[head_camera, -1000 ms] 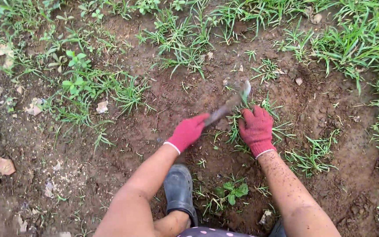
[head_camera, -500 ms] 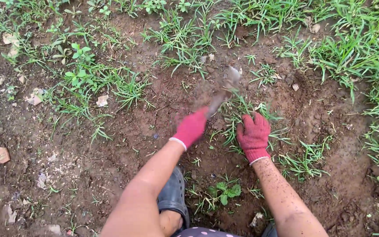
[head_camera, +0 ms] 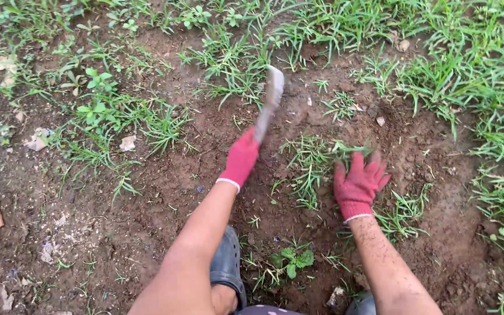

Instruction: Weeding a patch of land using a hand sickle.

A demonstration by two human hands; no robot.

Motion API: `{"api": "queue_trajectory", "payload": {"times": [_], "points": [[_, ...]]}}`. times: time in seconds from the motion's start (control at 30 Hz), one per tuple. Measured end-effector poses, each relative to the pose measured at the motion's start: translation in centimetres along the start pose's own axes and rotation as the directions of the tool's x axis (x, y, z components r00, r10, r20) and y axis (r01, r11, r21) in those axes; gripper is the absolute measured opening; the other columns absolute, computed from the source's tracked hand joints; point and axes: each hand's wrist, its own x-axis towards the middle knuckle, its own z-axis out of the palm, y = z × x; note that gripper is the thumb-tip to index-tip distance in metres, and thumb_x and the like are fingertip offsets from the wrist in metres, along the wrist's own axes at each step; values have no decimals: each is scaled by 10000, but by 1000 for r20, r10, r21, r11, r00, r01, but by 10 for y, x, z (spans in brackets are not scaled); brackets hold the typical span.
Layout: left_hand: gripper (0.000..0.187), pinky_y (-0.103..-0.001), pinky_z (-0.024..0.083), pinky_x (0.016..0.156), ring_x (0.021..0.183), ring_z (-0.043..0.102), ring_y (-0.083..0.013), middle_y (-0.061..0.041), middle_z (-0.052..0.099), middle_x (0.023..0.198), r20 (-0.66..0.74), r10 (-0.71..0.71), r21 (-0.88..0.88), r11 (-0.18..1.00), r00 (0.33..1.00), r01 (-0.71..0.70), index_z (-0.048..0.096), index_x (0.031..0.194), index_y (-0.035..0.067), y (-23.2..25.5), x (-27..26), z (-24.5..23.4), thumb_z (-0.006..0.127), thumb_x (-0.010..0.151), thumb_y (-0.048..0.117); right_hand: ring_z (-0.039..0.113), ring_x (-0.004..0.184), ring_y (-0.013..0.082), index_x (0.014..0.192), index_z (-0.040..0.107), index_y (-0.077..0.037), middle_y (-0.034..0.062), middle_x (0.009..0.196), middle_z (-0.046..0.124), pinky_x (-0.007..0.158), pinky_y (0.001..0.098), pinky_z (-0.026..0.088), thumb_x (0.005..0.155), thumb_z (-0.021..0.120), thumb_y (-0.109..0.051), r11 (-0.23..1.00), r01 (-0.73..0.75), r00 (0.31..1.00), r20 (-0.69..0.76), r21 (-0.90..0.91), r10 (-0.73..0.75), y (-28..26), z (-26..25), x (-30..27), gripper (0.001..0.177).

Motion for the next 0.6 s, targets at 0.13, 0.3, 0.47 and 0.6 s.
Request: {"api": "queue_trajectory", "payload": {"times": [0.13,0.3,0.47,0.6], "points": [[328,-384,353,694,771,487,-207,-9,515,885,155,-352,-99,924,923,369,608,1219,241,-1,17,30,419,1015,416,353,1419,611,1526,488,-166,361,1565,390,1177,709,173,978,375,-759,987,-140,984,98,-81,147,-6,-15,13,815],[550,-447,427,1134,1288,602,-292,-74,672,1362,154,-264,-175,941,952,289,608,1427,204,29,38,23,559,898,342,462,1342,634,1532,500,-84,419,1477,490,1173,679,209,975,479,-646,987,-88,996,12,-133,91,-2,-8,9,791],[505,-457,446,1127,1262,611,-284,-45,686,1320,280,-90,-101,987,956,123,623,1401,250,2,56,67,554,906,325,435,1394,577,1466,555,-103,351,1540,459,1190,650,232,919,535,-692,984,-75,997,8,-162,77,20,20,1,805],[473,-403,620,715,724,724,-248,-91,734,758,180,-395,-273,860,901,432,644,1377,309,-18,79,63,655,914,399,424,1400,586,1447,583,-70,361,1543,457,1223,647,167,907,565,-717,986,-101,994,26,-132,105,20,20,6,843]]}}
